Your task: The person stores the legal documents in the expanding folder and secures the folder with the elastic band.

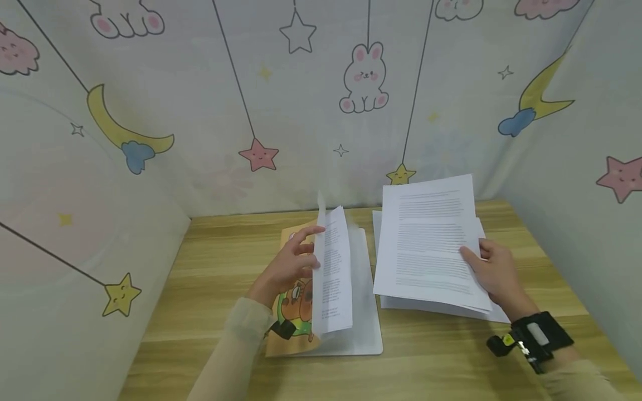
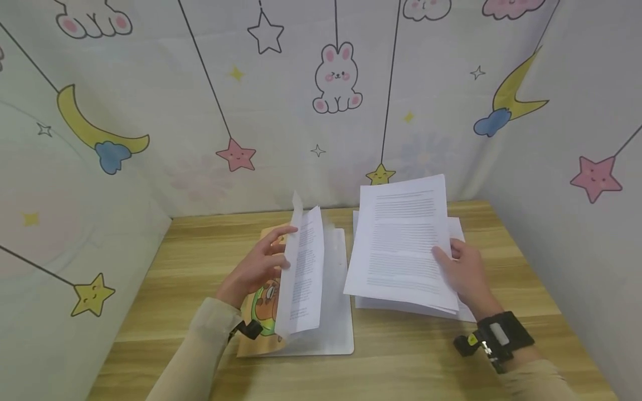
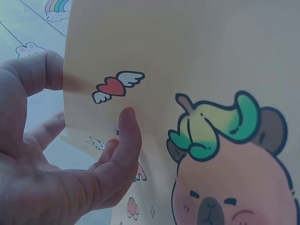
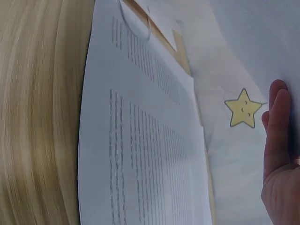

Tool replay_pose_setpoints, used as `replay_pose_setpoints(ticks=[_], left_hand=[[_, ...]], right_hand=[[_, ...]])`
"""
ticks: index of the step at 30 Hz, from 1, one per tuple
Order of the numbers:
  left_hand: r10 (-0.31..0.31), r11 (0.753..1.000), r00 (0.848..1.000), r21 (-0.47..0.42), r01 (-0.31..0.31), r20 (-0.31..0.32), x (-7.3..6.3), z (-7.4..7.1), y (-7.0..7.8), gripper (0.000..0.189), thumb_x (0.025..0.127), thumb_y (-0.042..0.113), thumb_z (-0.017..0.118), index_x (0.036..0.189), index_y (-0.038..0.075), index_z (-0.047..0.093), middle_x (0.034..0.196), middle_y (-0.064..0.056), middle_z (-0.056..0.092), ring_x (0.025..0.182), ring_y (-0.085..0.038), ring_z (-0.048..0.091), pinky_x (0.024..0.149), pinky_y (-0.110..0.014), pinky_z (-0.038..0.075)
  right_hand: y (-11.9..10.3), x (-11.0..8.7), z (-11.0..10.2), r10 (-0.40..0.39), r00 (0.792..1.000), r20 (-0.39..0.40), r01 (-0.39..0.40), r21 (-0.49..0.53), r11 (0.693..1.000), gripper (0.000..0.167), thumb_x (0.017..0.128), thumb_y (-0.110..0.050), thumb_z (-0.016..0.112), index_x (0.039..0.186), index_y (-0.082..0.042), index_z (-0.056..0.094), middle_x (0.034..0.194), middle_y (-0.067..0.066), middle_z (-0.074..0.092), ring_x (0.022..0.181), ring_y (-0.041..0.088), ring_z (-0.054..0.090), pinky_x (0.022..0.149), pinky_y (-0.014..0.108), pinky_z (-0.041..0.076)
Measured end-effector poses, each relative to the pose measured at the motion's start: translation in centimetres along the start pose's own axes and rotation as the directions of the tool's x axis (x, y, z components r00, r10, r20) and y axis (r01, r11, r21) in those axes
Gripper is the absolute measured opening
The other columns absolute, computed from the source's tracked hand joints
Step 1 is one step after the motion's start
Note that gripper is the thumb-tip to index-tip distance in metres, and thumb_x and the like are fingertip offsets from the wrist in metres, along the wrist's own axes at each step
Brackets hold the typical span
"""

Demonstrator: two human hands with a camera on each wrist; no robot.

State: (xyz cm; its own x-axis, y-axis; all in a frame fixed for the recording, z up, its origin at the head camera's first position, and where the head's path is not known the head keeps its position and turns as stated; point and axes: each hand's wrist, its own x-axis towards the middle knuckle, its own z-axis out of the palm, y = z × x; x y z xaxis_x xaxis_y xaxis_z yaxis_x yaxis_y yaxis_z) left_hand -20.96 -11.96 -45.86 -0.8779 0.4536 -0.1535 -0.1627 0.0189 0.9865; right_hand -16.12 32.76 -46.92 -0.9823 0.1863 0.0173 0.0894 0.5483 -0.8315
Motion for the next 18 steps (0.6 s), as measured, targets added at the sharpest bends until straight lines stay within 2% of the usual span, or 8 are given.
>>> replay_pose_setpoints(ticks=[18], left_hand=[[0.018,1.000,1.000,-0.003,-0.018,0.006,0.0,-0.1,0.0,0.079,0.089,-0.001,0.062,0.160,0.023,0.039,0.146,-0.027,0.045,0.120,-0.045,0.056,0.085,-0.044,0.060]], right_hand=[[-1.6,-0.2,2.7,-0.034,0.999,0.028,0.032,0.055,0.998,0.057,0.107,-0.034,0.060,0.148,0.005,0.052,0.119,0.031,0.071,0.079,0.014,0.074,0.063,0.028,0.060]])
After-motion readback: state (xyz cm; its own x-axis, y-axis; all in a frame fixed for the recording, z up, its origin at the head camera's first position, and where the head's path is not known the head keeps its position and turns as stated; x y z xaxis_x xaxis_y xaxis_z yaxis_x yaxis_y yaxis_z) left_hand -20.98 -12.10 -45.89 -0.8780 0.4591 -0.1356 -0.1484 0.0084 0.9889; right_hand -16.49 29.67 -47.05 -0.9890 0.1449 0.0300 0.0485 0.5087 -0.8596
